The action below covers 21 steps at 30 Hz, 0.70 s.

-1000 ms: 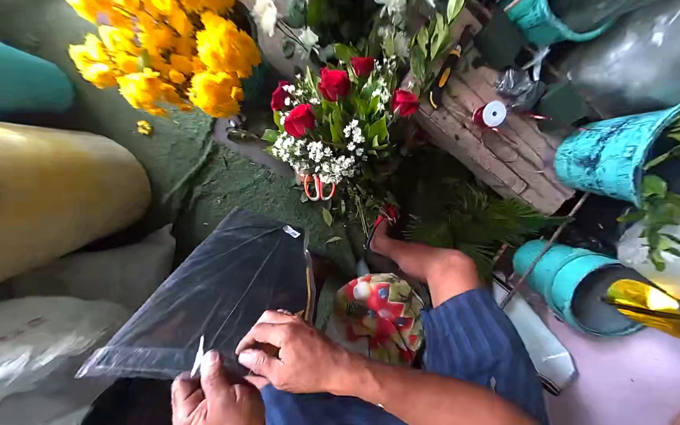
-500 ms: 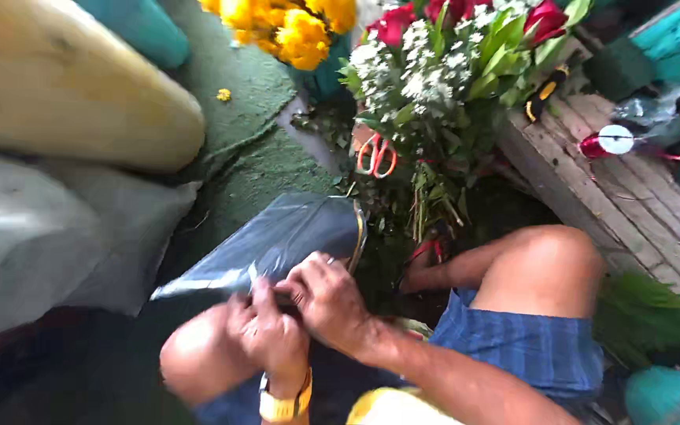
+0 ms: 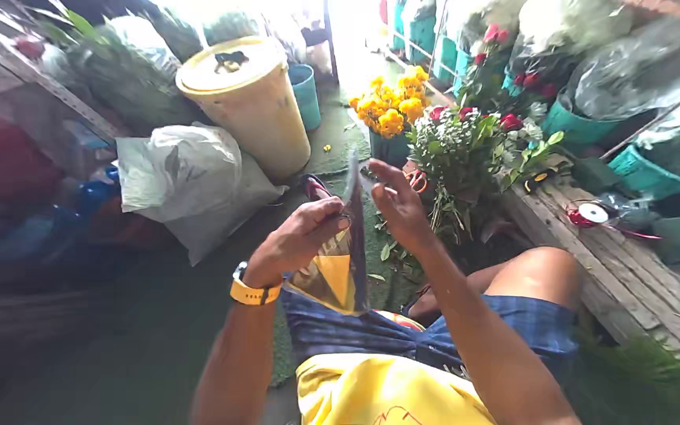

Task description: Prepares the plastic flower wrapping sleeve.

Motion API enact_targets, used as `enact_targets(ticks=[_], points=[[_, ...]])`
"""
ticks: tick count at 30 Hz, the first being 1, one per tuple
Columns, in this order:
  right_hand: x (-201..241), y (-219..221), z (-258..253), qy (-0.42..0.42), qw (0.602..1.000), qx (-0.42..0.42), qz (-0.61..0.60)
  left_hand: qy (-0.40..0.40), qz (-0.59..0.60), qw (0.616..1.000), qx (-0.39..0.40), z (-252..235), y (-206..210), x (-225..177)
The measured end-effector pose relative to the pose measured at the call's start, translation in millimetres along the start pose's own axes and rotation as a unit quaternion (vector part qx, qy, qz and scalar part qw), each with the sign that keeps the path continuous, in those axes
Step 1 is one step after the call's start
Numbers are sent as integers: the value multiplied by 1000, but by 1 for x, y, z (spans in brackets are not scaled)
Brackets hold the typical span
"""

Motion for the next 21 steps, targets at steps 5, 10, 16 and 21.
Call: enact_targets(ticks=[5,10,16,21], points=[[2,36,-38,11,990,117,-73,12,25,998,-49,20,-28,-17],[-38,72,-54,65,992,31,101,-181,-200,910,-314,98,-17,27],[-140,170,-35,97,929,147,326,-403,-267,833,-268,183,32,151],[-218,197,36,114,884,256,374,-529,-42,794,-297,239,93,221]])
Point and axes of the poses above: each hand's wrist, its own z-axis away from the middle knuckle, its own y-axis out of the palm, x = y × z, the point moved 6 cm from there along -z, towards the middle knuckle, and after that the axes turned 6 degrees about y, right-handed, at the moved point
